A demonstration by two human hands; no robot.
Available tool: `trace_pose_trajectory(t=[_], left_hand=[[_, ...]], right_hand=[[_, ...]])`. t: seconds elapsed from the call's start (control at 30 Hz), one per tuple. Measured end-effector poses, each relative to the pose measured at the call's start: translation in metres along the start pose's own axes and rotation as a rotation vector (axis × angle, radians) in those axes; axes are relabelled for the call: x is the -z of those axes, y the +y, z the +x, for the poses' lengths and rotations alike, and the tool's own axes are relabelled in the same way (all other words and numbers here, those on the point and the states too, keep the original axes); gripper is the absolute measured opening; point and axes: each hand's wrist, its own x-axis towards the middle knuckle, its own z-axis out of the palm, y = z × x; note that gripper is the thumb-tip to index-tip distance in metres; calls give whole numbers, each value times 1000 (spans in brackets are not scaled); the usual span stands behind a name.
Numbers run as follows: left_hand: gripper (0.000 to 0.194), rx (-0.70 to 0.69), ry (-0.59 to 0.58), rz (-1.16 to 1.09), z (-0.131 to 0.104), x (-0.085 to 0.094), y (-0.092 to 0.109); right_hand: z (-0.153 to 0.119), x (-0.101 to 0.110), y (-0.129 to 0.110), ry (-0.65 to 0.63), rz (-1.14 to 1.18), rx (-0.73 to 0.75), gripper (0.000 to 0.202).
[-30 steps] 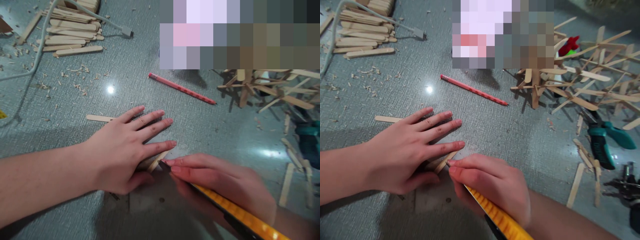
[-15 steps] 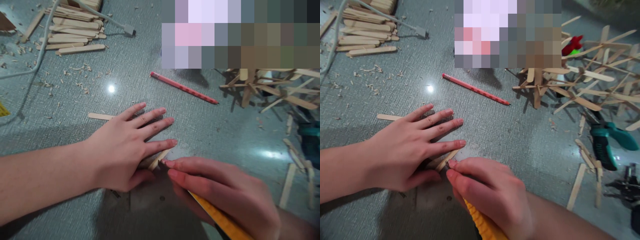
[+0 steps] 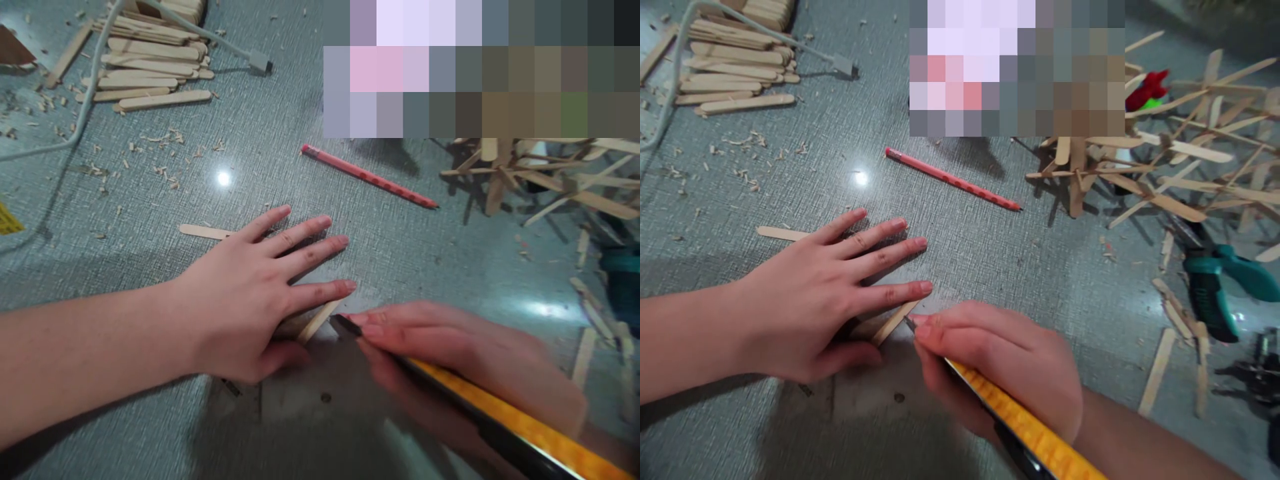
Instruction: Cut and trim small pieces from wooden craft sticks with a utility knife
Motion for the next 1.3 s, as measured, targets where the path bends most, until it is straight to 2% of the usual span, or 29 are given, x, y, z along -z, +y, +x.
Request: trace_pose_trajectory(t=[0.07,0.13,0.27,0.37,0.6,0.8,0.93,1.03,1.13,1.3], left_hand=[[72,-6,1,4,0,0,0],[74,-19,10,9,0,0,-1],[76,-56,19,25,1,1,-1],[78,-65,16,31,1,2,-1],[78,-84,60,27,1,1,-3],[42,-33,148,43,2,4,-2],[35,-14,193,41,2,6,-2],[28,-40,276,25,2,9,1],[18,-125,396,-7,0,12,4],[14,-218,465,-42,-1,11,5]], right_hand=[[0,0,3,-15,-72,62,26],[-1,-1,6,-21,-74,61,27],[-7,-3,12,100,21,13,32],[-13,-1,15,154,62,34,27],[-13,8,11,109,129,112,21],[-11,-2,17,185,289,80,26],[-6,-9,20,284,301,41,29],[-1,-10,20,242,196,141,32],[1,-10,18,208,91,274,34],[1,-11,17,207,71,300,31]])
